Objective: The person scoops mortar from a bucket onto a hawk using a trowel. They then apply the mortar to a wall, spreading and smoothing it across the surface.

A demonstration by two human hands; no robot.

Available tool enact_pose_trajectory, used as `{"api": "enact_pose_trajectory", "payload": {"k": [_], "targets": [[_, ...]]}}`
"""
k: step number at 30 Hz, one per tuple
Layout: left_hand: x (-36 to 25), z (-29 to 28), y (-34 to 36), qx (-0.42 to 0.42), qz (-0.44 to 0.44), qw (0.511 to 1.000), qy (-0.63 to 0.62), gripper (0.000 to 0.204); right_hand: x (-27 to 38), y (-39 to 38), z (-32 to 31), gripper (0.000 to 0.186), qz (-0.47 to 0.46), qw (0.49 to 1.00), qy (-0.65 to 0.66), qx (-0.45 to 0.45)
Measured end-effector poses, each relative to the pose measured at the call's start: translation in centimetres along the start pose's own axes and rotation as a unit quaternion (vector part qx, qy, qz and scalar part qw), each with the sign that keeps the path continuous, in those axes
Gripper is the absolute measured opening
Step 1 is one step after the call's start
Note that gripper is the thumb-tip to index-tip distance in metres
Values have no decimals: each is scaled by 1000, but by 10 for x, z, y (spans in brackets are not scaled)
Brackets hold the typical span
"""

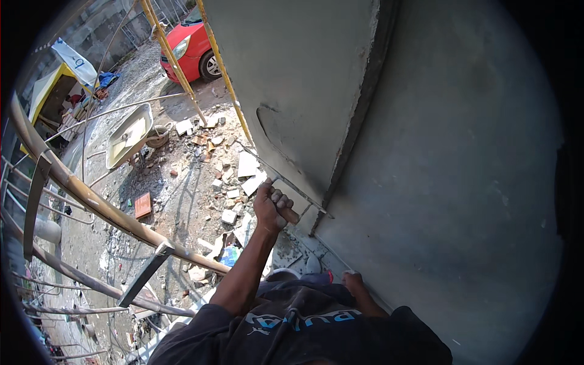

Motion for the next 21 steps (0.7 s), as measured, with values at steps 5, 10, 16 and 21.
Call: {"api": "enact_pose_trajectory", "payload": {"k": [5,10,16,21], "targets": [[-12,31,27,19,-97,995,-23,32,19,0,25,22,-26,998,21,52],[-67,95,-2,96,-71,993,4,34,-7,16,31,33,-93,982,-130,96],[-159,207,-59,269,-60,961,8,27,-35,-1,17,26,-12,989,-143,36],[-246,292,-127,477,-6,873,98,37,-33,-17,4,21,32,984,-177,-10]]}}
Point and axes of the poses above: each hand's wrist, its own y-axis towards the middle knuckle, its own z-axis out of the palm, x = y × z, the point moved 3 cm from there along y, towards the middle knuckle, and after that the axes turned 13 degrees about -x, right-handed, at the moved point
